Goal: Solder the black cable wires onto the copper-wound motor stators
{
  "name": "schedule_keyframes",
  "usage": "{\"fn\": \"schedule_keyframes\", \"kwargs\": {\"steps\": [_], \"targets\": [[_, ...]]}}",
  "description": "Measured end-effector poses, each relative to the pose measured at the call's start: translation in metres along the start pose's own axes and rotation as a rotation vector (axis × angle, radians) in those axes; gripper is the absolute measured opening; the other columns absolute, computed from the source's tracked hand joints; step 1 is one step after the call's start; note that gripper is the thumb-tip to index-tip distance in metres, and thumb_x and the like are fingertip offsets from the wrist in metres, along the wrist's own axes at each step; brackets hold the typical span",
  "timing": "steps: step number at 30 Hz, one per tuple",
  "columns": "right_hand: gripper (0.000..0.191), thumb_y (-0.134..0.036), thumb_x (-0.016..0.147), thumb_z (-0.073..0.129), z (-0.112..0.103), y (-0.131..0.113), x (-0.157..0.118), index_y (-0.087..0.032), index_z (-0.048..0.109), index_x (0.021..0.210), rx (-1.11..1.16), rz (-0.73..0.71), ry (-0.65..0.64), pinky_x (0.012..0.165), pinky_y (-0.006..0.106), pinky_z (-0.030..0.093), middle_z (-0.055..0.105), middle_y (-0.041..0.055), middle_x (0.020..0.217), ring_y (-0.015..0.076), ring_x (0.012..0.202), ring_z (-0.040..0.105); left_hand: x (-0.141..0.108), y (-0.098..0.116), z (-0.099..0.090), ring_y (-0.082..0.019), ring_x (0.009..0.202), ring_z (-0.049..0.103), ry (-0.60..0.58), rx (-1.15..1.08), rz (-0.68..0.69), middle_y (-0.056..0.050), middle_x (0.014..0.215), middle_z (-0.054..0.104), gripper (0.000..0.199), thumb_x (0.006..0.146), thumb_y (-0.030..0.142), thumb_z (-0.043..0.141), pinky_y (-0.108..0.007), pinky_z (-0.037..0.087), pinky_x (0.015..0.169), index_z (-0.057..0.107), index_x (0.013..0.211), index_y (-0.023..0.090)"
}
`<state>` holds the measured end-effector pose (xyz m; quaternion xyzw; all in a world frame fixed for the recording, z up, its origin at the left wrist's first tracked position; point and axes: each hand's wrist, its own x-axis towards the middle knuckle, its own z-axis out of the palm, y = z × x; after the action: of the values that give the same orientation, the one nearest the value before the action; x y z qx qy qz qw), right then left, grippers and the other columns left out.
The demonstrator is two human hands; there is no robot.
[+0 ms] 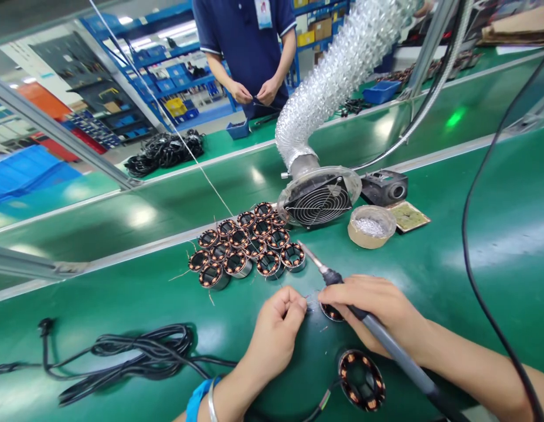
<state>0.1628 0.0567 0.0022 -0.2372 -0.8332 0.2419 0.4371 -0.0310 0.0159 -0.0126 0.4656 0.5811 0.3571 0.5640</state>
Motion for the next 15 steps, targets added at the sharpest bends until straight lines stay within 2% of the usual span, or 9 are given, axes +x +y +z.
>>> {"fn": "schedule_keyframes", "kwargs": {"steps": [3, 5, 11, 15], "targets": [[0.032, -0.011, 0.091, 0.053, -0.013, -0.01, -0.01, -0.019, 0.06, 0.121, 0.038, 0.087, 0.041, 0.062, 0.023, 0.051, 0.068, 0.0018, 0.084, 0.0115, 0.068, 0.062, -0.001, 0.001, 0.001, -0.01, 0.053, 0.024, 0.012, 0.042, 0.018, 0.008, 0.057, 0.031, 0.032, 0.089, 0.042, 0.051, -0.023, 0.023, 0.051, 0.043, 0.068, 0.019], [0.033, -0.017, 0.091, 0.053, -0.019, -0.013, -0.018, -0.02, 0.061, 0.122, 0.06, 0.147, 0.077, 0.058, 0.025, 0.05, 0.065, 0.0031, 0.082, 0.0136, 0.068, 0.06, -0.002, 0.001, 0.002, -0.011, 0.055, 0.027, 0.02, 0.069, 0.029, 0.007, 0.058, 0.032, 0.032, 0.089, 0.042, 0.051, -0.023, 0.024, 0.053, 0.043, 0.068, 0.019], [0.018, -0.015, 0.085, 0.055, -0.022, -0.012, -0.025, -0.023, 0.065, 0.098, 0.083, 0.274, 0.203, 0.052, 0.024, 0.049, 0.068, 0.0021, 0.079, 0.016, 0.065, 0.064, -0.004, 0.003, 0.003, -0.011, 0.055, 0.027, 0.024, 0.064, 0.021, 0.007, 0.06, 0.033, 0.033, 0.089, 0.046, 0.05, -0.023, 0.025, 0.053, 0.046, 0.071, 0.019], [0.012, -0.017, 0.085, 0.054, -0.019, -0.01, -0.022, -0.021, 0.062, 0.092, 0.081, 0.312, 0.195, 0.052, 0.022, 0.047, 0.066, 0.0005, 0.074, 0.0144, 0.062, 0.062, -0.004, 0.003, 0.003, -0.011, 0.055, 0.026, 0.019, 0.071, 0.024, 0.007, 0.06, 0.032, 0.033, 0.089, 0.046, 0.049, -0.023, 0.024, 0.053, 0.045, 0.07, 0.019]]}}
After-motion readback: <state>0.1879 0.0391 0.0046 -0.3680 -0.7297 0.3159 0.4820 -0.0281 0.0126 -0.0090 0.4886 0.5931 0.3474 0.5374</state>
